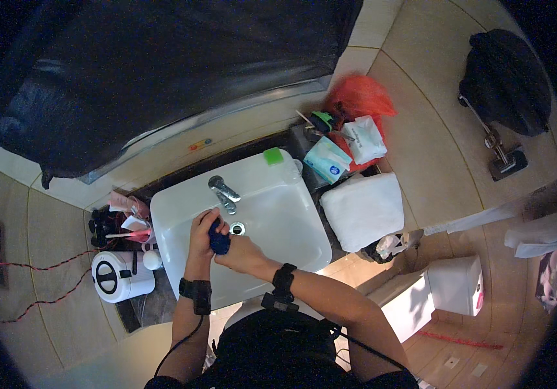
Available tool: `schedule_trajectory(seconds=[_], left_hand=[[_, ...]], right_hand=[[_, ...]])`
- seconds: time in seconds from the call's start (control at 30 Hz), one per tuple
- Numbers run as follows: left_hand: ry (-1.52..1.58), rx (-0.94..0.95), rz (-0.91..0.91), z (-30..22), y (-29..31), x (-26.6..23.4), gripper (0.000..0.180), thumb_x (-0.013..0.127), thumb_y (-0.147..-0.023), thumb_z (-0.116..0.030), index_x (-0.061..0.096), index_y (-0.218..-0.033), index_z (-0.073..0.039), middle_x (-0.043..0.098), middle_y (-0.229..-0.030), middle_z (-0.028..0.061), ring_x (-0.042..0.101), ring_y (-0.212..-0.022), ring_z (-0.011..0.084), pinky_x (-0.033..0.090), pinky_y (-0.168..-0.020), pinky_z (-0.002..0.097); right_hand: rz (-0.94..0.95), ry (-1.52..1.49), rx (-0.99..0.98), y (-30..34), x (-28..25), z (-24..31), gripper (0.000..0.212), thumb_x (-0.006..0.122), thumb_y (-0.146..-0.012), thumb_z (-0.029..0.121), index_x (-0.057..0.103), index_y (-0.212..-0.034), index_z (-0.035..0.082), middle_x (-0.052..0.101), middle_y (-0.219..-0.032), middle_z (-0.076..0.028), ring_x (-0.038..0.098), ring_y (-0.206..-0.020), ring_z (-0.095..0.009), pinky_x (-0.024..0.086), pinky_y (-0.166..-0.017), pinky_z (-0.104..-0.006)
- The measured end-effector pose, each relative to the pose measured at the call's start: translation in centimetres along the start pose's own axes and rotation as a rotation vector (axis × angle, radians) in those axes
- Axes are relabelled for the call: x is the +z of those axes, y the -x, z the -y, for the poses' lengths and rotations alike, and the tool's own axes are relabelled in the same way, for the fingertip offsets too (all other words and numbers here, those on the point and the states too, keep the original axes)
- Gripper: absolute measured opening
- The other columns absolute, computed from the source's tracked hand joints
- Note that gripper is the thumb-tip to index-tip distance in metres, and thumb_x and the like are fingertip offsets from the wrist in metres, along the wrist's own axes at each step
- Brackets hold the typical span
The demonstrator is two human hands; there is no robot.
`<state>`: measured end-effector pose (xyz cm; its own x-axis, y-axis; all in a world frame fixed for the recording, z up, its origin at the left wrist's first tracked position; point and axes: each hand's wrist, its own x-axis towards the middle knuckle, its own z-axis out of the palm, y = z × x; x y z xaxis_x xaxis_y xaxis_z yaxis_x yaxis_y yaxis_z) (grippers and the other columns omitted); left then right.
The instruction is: The person tears yellow egg cartons into pieces and places them into a clear plastic bin. Then the person uses a blue cloth to wipe the floor, rinses the cloth at a sink, and continues wiping the floor and a nearby door.
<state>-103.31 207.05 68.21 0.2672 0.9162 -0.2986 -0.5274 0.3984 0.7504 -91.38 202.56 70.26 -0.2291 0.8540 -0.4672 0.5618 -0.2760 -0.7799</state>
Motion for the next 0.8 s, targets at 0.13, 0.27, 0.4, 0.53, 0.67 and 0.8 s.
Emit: schedule_trajectory(seconds=[0.13, 0.27, 0.4, 0.53, 0.67, 0.8], left_hand=[[-0.003, 0.036, -0.096, 0.8, 0.1, 0.9, 0.027, 0.064, -0.086, -0.021, 0.051, -0.071, -0.003, 0.044, -0.057, 0.0024, 0.051, -0.053, 0.0144, 0.042, -0.047, 0.0279], [0.012, 0.096, -0.168, 1.2, 0.1, 1.3, 0.026, 0.067, -0.084, -0.018, 0.055, -0.069, 0.0, 0.046, -0.057, 0.002, 0.049, -0.05, 0.012, 0.038, -0.046, 0.0241], [-0.007, 0.13, -0.21, 0.7, -0.2, 1.5, 0.028, 0.066, -0.085, -0.019, 0.054, -0.068, 0.0, 0.046, -0.057, 0.002, 0.048, -0.049, 0.0114, 0.039, -0.046, 0.0241], [0.0, 0.139, -0.309, 0.1, 0.1, 2.3, 0.032, 0.064, -0.086, -0.022, 0.052, -0.066, -0.001, 0.044, -0.056, 0.0018, 0.047, -0.048, 0.0118, 0.039, -0.046, 0.0246], [0.113, 0.168, -0.326, 0.4, 0.1, 1.8, 0.036, 0.063, -0.088, -0.025, 0.048, -0.063, -0.004, 0.043, -0.055, 0.0022, 0.047, -0.049, 0.0134, 0.039, -0.046, 0.0257], [0.155, 0.181, -0.336, 0.2, -0.2, 1.6, 0.035, 0.062, -0.088, -0.026, 0.048, -0.065, -0.005, 0.042, -0.055, 0.0028, 0.047, -0.049, 0.0151, 0.04, -0.047, 0.0272]], right_hand=[[-0.071, 0.124, -0.017, -0.6, 0.4, -1.9, 0.047, 0.067, -0.067, 0.037, 0.06, -0.093, -0.001, 0.065, -0.085, -0.021, 0.064, -0.082, -0.037, 0.052, -0.074, -0.0411], [-0.094, 0.147, -0.055, -0.7, 0.1, -1.8, 0.052, 0.069, -0.068, 0.042, 0.06, -0.096, 0.0, 0.066, -0.088, -0.022, 0.064, -0.084, -0.038, 0.052, -0.075, -0.0425], [-0.114, 0.198, -0.064, -0.9, -0.1, -0.9, 0.054, 0.07, -0.069, 0.044, 0.06, -0.096, -0.001, 0.065, -0.088, -0.022, 0.064, -0.084, -0.039, 0.052, -0.075, -0.0432], [-0.111, 0.274, -0.062, -1.0, -0.5, -0.3, 0.054, 0.07, -0.069, 0.045, 0.061, -0.094, -0.002, 0.065, -0.088, -0.022, 0.064, -0.083, -0.038, 0.052, -0.074, -0.0435], [-0.111, 0.313, -0.077, -0.7, -0.7, 0.3, 0.052, 0.069, -0.069, 0.045, 0.062, -0.092, -0.001, 0.065, -0.088, -0.022, 0.064, -0.082, -0.038, 0.052, -0.073, -0.0436], [-0.103, 0.337, -0.096, -1.1, -0.8, 0.4, 0.057, 0.068, -0.069, 0.045, 0.059, -0.098, -0.003, 0.065, -0.082, -0.025, 0.063, -0.078, -0.04, 0.052, -0.073, -0.0431]])
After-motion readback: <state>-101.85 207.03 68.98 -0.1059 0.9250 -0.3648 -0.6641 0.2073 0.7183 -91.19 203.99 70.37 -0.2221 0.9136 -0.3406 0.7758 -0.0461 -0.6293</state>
